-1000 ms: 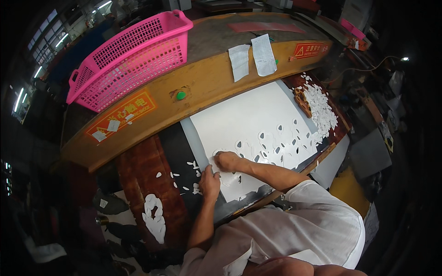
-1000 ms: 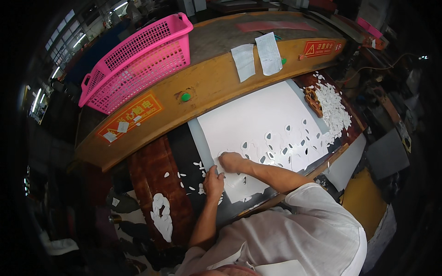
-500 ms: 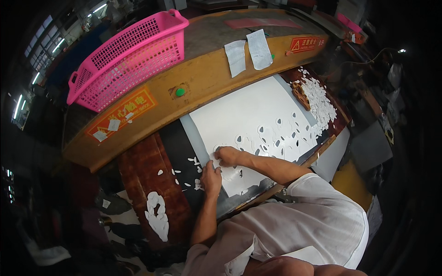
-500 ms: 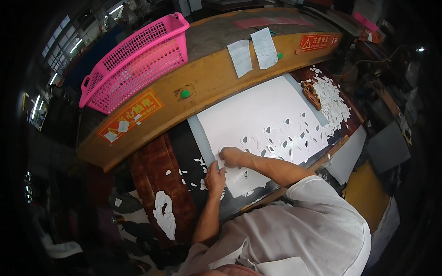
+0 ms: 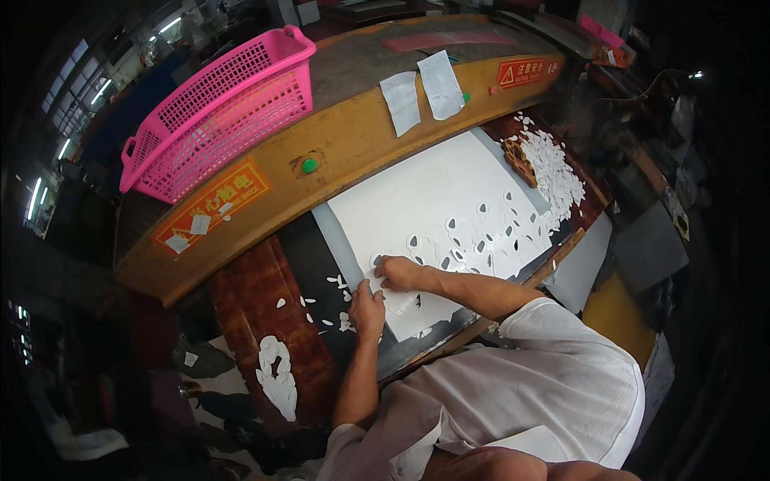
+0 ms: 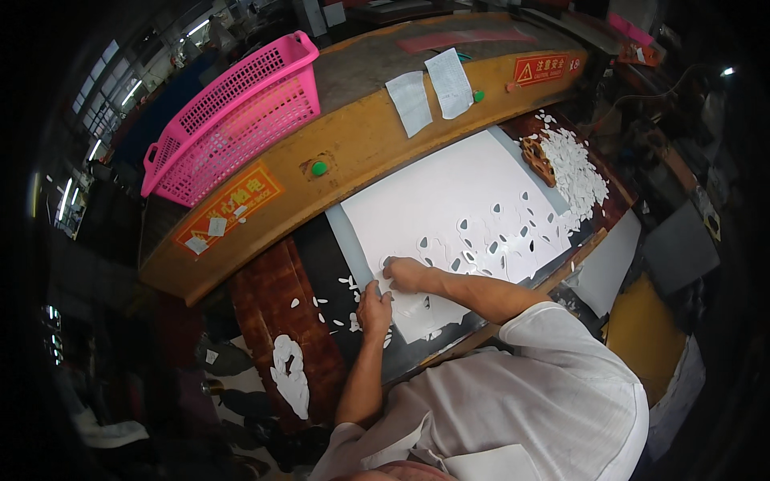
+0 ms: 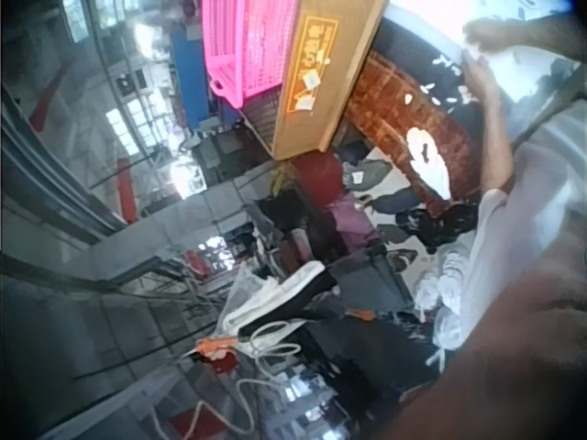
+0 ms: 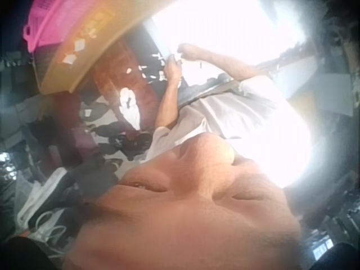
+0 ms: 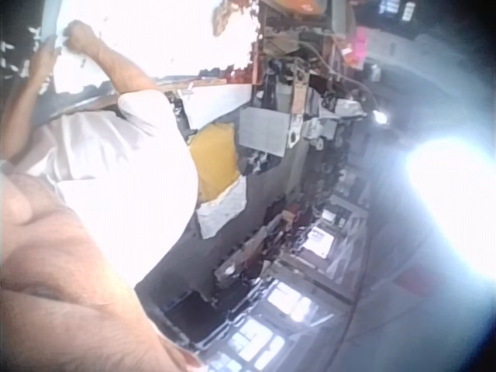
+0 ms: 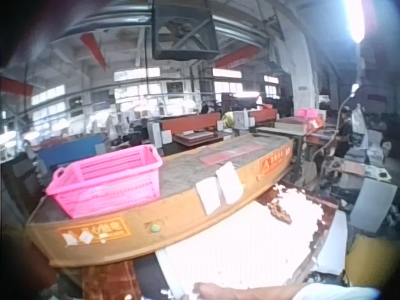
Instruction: The person removes cutout shapes from a large white sheet, stacks the cutouts, and places the remaining sheet on the floor. They then gather small white paper pieces from the table, stack them, and continue sorting and arranging the cutouts on the table.
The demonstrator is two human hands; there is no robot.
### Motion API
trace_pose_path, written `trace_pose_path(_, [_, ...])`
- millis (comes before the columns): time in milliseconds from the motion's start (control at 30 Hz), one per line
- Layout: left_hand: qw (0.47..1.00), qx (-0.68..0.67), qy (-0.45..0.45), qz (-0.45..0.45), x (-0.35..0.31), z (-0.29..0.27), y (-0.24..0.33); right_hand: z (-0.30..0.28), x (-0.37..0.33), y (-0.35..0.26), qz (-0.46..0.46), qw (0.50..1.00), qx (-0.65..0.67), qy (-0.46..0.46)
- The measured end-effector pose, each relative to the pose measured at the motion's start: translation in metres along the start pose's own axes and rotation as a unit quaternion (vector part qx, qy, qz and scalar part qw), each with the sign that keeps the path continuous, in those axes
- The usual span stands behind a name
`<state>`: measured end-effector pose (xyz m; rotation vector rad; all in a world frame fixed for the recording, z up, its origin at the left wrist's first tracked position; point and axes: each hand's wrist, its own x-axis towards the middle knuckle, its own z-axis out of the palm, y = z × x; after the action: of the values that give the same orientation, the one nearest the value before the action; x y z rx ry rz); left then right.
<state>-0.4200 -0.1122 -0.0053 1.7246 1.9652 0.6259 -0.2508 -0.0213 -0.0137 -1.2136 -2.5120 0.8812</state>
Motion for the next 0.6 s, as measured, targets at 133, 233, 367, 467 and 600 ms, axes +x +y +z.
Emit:
trace_pose_path(133, [1.0,-0.02,0.003,0.0,0.006,0.0,0.0,-0.007,0.022,-0.001,0.01,0.998,-0.031,-0.061])
trace_pose_path(233, [1.0,-0.019,-0.002,-0.01,0.008,0.001,-0.001,-0.014,0.031,-0.001,0.035,0.995,-0.018,-0.089])
trace_pose_path(367, [1.0,-0.004,0.011,-0.009,0.007,0.006,-0.003,-0.017,0.028,0.0,0.017,0.995,-0.024,-0.096])
trace_pose_path(467, [1.0,-0.007,0.02,-0.003,0.006,0.008,-0.007,-0.013,0.016,0.001,-0.019,0.999,0.033,-0.014])
trace_pose_path(600, [1.0,-0.003,0.024,0.004,0.007,0.008,-0.01,-0.006,-0.005,0.0,-0.069,0.996,-0.048,0.02])
